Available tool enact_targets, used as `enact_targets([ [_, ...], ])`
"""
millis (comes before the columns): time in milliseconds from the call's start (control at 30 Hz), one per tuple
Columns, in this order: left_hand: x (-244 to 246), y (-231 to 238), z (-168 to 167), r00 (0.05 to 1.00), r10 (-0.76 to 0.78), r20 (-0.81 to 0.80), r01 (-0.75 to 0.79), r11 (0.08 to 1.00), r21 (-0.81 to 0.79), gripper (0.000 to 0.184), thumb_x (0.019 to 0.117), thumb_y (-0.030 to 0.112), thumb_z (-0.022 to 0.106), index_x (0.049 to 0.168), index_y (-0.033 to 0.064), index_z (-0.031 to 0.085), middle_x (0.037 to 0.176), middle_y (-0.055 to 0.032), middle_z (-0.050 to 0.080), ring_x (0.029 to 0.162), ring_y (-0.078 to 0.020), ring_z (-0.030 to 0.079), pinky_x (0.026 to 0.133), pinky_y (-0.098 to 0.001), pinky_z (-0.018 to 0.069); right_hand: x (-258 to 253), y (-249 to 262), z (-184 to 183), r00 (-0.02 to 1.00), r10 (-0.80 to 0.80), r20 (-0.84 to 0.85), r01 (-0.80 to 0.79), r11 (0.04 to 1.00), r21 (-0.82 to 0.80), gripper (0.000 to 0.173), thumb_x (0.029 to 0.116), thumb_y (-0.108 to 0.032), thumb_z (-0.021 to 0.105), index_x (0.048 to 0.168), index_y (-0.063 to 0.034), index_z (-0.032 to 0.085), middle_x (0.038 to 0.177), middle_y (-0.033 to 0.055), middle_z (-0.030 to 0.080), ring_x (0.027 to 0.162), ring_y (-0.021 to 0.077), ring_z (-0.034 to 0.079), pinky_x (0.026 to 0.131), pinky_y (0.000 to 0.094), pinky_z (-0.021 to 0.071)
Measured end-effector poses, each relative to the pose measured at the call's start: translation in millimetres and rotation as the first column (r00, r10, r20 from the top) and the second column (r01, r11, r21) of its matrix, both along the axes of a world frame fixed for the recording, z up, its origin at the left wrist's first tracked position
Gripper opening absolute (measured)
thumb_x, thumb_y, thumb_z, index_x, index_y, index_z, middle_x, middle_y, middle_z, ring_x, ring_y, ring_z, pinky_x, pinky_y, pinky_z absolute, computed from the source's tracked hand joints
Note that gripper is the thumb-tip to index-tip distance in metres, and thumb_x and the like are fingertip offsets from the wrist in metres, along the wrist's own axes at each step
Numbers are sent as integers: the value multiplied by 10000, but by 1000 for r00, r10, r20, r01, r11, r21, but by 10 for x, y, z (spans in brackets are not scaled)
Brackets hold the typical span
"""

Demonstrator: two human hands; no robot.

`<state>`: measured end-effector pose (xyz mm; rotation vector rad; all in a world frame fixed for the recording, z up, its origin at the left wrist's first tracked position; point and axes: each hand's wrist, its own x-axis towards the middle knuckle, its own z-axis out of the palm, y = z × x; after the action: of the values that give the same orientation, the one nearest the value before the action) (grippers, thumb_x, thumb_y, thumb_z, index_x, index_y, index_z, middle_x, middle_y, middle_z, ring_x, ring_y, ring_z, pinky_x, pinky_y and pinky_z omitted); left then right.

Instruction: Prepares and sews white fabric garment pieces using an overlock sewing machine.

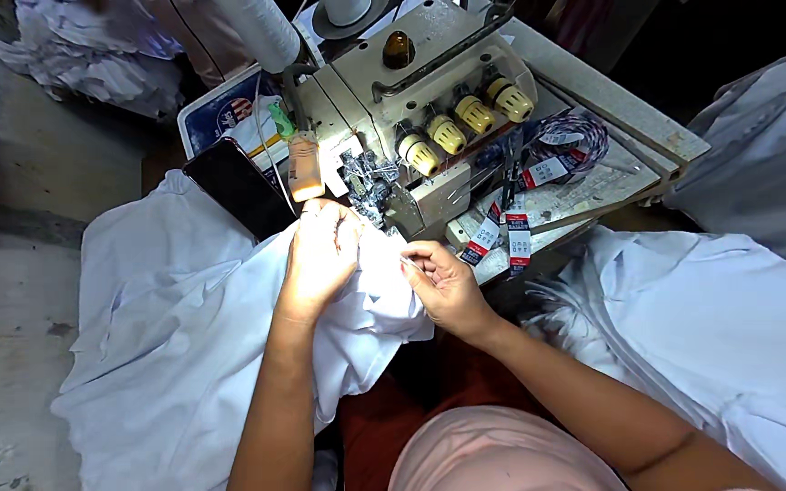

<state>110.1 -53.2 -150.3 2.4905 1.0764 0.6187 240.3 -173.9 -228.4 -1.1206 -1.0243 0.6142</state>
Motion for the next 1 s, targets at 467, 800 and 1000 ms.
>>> enact_targets([
  [467, 320, 81, 6, 938, 298, 178, -289, 954, -72, 441, 897, 5, 643, 1266, -87, 421, 963, -161, 595, 881, -200, 615, 814, -360, 499, 43, 191, 73, 986, -87, 143, 87, 996, 7, 202, 981, -31, 575, 1120, 54, 696, 827, 23, 704, 670, -62, 578, 660, 115, 500],
  [800, 308, 112, -17, 943, 283, 175, -280, 959, -42, 451, 902, 27, 658, 1271, -90, 429, 1005, -192, 608, 919, -218, 630, 837, -373, 505, 135, 185, 134, 967, -36, 252, 47, 998, -37, 242, 980, -36, 568, 1135, 30, 741, 966, 85, 762, 794, -11, 674, 750, 155, 543],
  [1000, 307, 95, -22, 946, 292, 138, -296, 955, 3, 416, 941, 55, 632, 1281, -79, 433, 1026, -237, 649, 951, -330, 678, 833, -498, 526, 159, 202, 172, 970, -22, 243, 40, 997, -71, 240, 984, -43, 565, 1127, 15, 748, 925, 60, 754, 726, -41, 626, 689, 131, 510],
])
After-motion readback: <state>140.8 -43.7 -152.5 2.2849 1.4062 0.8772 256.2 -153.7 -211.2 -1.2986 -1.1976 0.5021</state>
